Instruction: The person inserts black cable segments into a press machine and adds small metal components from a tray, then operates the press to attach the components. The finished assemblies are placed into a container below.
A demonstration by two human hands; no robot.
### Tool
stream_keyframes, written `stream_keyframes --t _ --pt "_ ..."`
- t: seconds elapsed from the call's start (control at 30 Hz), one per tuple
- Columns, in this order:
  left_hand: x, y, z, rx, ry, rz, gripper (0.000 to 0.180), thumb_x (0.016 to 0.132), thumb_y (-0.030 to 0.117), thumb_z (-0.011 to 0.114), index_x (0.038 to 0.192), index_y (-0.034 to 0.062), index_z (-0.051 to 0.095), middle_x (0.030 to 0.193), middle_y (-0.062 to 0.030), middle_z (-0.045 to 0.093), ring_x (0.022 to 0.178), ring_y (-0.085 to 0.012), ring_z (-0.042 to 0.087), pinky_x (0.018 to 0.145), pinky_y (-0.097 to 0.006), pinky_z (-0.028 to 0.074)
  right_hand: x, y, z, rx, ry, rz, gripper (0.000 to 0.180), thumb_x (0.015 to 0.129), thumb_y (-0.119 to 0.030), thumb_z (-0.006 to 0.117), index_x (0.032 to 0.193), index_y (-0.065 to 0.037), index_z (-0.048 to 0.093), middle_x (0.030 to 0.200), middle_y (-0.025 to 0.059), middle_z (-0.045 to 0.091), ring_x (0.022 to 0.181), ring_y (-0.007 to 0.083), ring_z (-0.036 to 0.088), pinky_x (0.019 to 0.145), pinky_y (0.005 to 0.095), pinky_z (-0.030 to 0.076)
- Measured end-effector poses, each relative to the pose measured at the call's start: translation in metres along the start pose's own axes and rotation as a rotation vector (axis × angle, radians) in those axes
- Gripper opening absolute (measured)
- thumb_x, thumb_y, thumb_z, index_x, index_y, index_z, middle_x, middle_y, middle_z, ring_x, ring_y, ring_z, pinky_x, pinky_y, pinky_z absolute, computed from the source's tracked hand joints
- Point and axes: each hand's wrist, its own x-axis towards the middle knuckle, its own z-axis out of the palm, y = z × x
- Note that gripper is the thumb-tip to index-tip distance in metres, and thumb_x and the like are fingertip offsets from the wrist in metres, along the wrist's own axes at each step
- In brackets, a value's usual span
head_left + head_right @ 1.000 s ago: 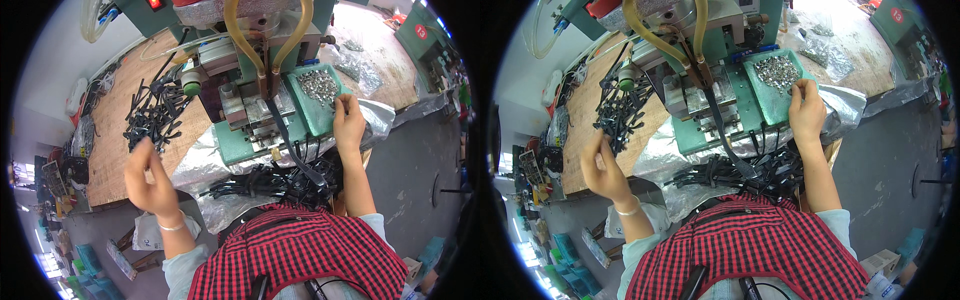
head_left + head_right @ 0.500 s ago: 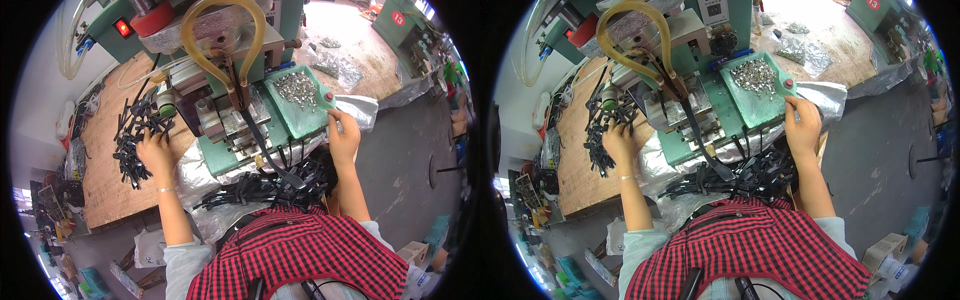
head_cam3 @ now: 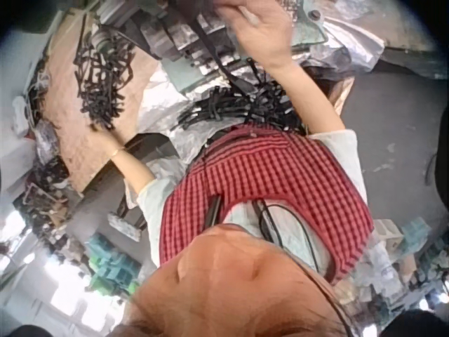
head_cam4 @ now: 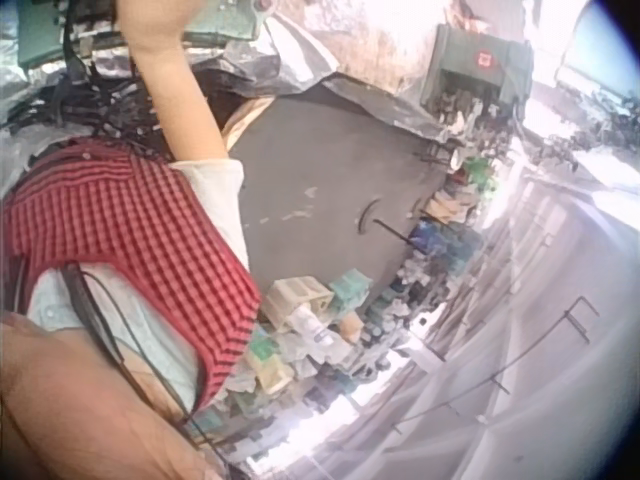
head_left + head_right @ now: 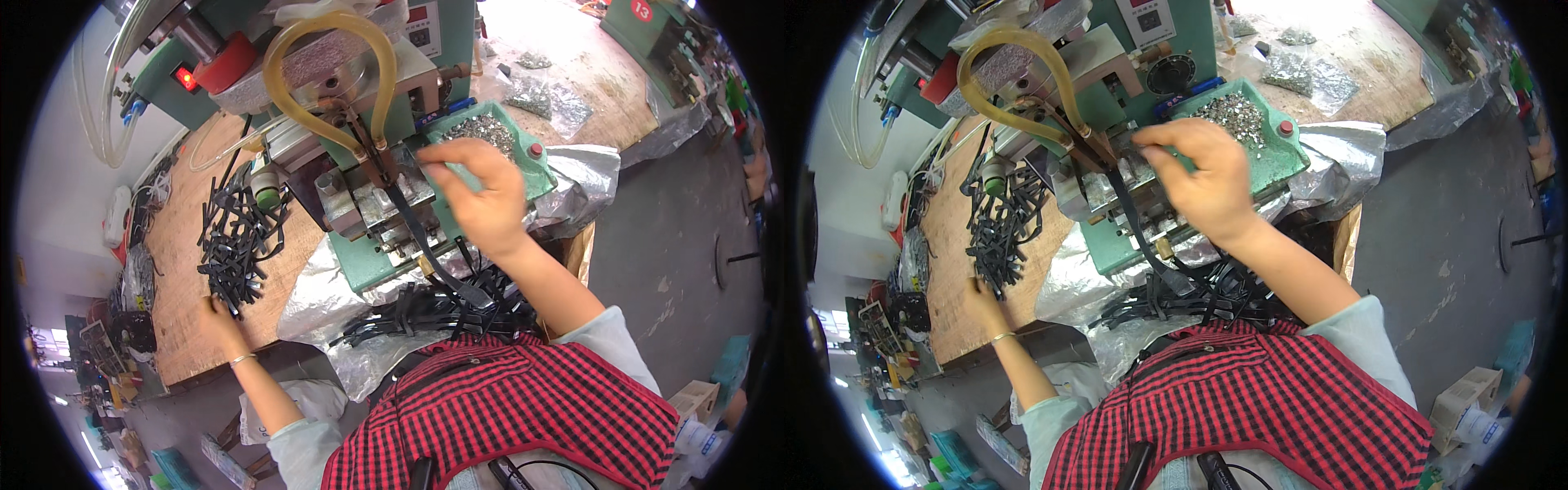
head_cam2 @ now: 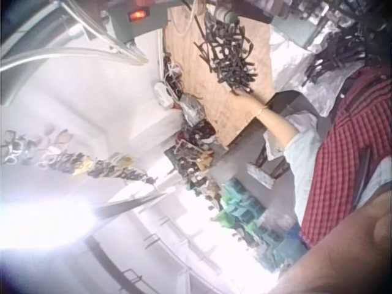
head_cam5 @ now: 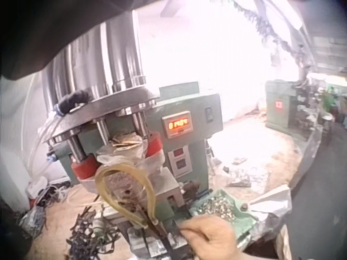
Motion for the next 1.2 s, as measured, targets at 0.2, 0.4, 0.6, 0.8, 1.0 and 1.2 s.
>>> stream_keyframes --t 0.2,0.4,0.6,0.8,1.0,1.2 --pt "-0.014 0.099 0.021 -0.366 0.106 0.158 0.016 0.100 0.016 0.068 0.100 0.0014 0.073 0.092 -0.0191 0.074 0.076 -0.0385 0.067 0.071 -0.043 0.052 -0.006 -0.011 0.037 0.518 0.128 0.361 0.038 0.091 0.002 0.074 0.127 0.004 0.063 0.117 0.0090 0.072 0.101 0.0151 0.070 0.092 0.0292 0.055" --pt "-0.027 0.201 -0.053 -0.854 0.331 0.240 0.014 0.099 0.013 0.075 0.092 0.0014 0.072 0.090 -0.0091 0.076 0.069 -0.0210 0.065 0.060 -0.030 0.048 0.002 -0.044 0.035 0.633 0.040 0.441 0.050 0.091 0.004 0.070 0.137 0.005 0.054 0.127 0.0117 0.066 0.110 0.0168 0.067 0.100 0.0317 0.052" --pt "-0.078 0.299 -0.158 -0.811 0.223 1.136 0.016 0.082 0.010 0.088 0.091 0.0052 0.076 0.106 -0.0156 0.078 0.063 -0.0173 0.064 0.056 -0.026 0.047 0.006 -0.062 0.000 0.495 -0.169 0.374 0.056 0.091 0.001 0.068 0.145 0.003 0.051 0.137 0.0116 0.062 0.122 0.0213 0.063 0.107 0.0357 0.049" --pt "-0.088 0.339 -0.127 -0.965 0.369 1.120 0.027 0.078 0.007 0.090 0.100 0.0061 0.075 0.100 -0.0131 0.079 0.057 -0.0165 0.062 0.049 -0.028 0.045 0.011 0.030 -0.040 0.120 0.037 0.478 0.043 0.092 -0.006 0.073 0.134 -0.004 0.065 0.123 0.0085 0.072 0.118 0.0182 0.066 0.101 0.0337 0.051" --pt "-0.085 0.346 -0.117 -0.994 0.438 1.148 0.025 0.076 0.009 0.091 0.096 0.0078 0.076 0.098 -0.0119 0.078 0.055 -0.0127 0.058 0.047 -0.025 0.039 -0.039 0.082 -0.081 -0.246 0.153 0.488 0.026 0.092 -0.009 0.071 0.118 -0.009 0.074 0.107 0.0088 0.075 0.102 0.0171 0.068 0.092 0.0319 0.052" --pt "-0.089 0.342 -0.122 -1.039 0.334 1.096 0.025 0.075 0.003 0.089 0.097 0.0062 0.076 0.096 -0.0114 0.080 0.060 -0.0193 0.065 0.051 -0.030 0.049 -0.043 0.062 -0.073 -0.874 -0.092 0.379 0.013 0.084 -0.020 0.076 0.091 -0.010 0.073 0.105 0.0104 0.072 0.107 0.0345 0.066 0.089 0.0485 0.053"
